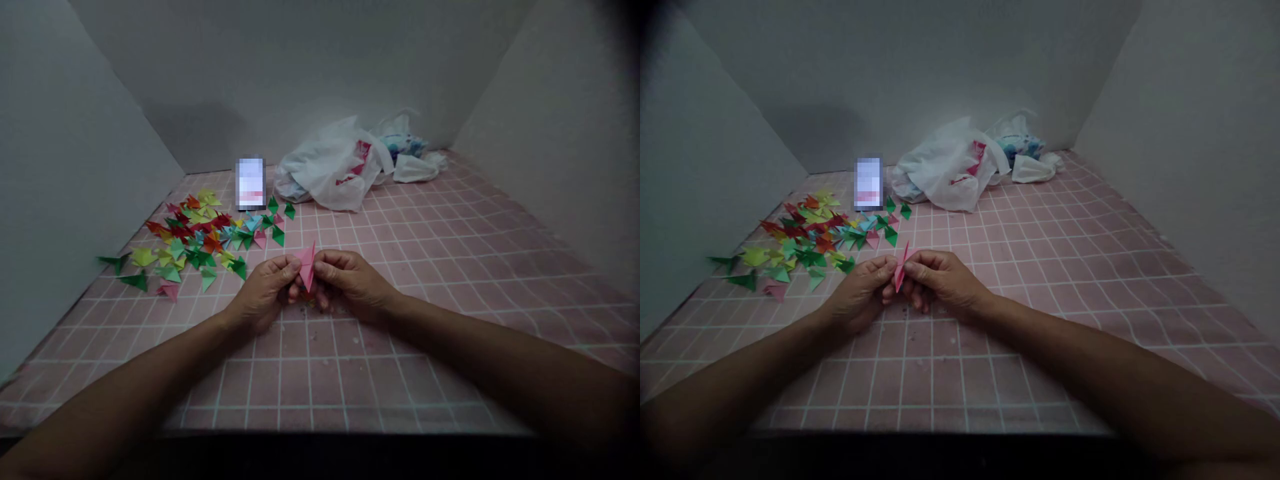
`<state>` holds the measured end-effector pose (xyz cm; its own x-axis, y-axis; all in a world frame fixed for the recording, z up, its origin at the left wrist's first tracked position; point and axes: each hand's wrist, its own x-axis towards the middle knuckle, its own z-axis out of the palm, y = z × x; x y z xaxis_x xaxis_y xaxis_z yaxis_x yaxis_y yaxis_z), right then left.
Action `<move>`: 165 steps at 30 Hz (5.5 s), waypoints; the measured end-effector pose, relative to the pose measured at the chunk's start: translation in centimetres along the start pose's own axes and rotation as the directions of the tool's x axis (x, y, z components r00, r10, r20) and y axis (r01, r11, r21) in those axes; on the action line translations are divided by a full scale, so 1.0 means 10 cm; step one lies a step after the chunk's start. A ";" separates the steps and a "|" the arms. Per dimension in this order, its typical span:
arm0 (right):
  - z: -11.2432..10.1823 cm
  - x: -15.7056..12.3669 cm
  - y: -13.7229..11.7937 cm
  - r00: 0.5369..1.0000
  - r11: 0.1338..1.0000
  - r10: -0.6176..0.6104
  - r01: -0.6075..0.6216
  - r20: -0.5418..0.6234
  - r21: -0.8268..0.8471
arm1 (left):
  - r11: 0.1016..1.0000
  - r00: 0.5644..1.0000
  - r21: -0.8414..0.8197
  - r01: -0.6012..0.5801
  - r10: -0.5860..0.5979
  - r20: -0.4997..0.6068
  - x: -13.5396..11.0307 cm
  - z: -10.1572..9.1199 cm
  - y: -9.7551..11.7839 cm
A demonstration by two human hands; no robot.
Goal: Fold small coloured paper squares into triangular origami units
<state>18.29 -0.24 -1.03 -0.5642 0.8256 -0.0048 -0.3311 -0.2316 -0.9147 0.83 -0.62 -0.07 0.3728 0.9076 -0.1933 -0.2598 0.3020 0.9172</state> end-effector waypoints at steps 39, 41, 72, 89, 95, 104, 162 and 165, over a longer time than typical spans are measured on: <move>0.03 -0.03 -0.01 1.000 1.000 0.010 -0.010 -0.006 0.005 | 0.988 0.998 -0.144 0.052 -0.047 0.039 -0.02 0.03 -0.02; 0.02 -0.02 -0.01 1.000 1.000 0.014 -0.014 -0.001 0.009 | 0.987 0.998 -0.149 0.052 -0.046 0.045 -0.01 0.03 -0.02; 0.11 -0.10 0.03 0.829 0.277 -0.558 0.230 0.039 -0.933 | 0.499 0.841 0.749 -0.436 0.522 0.142 -0.14 0.02 -0.06; 0.37 0.02 -0.15 0.782 0.117 -0.617 0.204 0.090 -0.972 | -0.003 0.604 0.903 -0.431 0.742 0.291 -0.20 0.01 0.10; 0.42 0.05 -0.03 0.708 0.138 -0.705 0.182 0.033 -0.973 | -0.075 0.574 0.905 -0.419 0.750 0.328 -0.21 -0.01 0.14; 0.43 0.06 0.04 0.620 0.199 -0.783 0.191 -0.039 -0.961 | -0.129 0.553 0.900 -0.417 0.749 0.364 -0.19 -0.02 0.14; 0.14 0.01 0.12 0.582 0.055 -0.781 0.425 0.227 -0.903 | 0.992 0.995 0.108 -0.063 0.070 -0.066 -0.07 -0.07 0.14; 0.12 0.03 0.13 0.591 0.087 -0.783 0.413 0.195 -0.906 | 0.999 0.999 0.044 -0.027 0.028 -0.038 -0.05 -0.09 0.10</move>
<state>16.79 -0.92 -1.75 -0.2217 0.5694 0.7916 0.4236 0.7874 -0.4478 -0.43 -0.53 0.65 0.3316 0.9261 -0.1801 -0.2299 0.2645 0.9366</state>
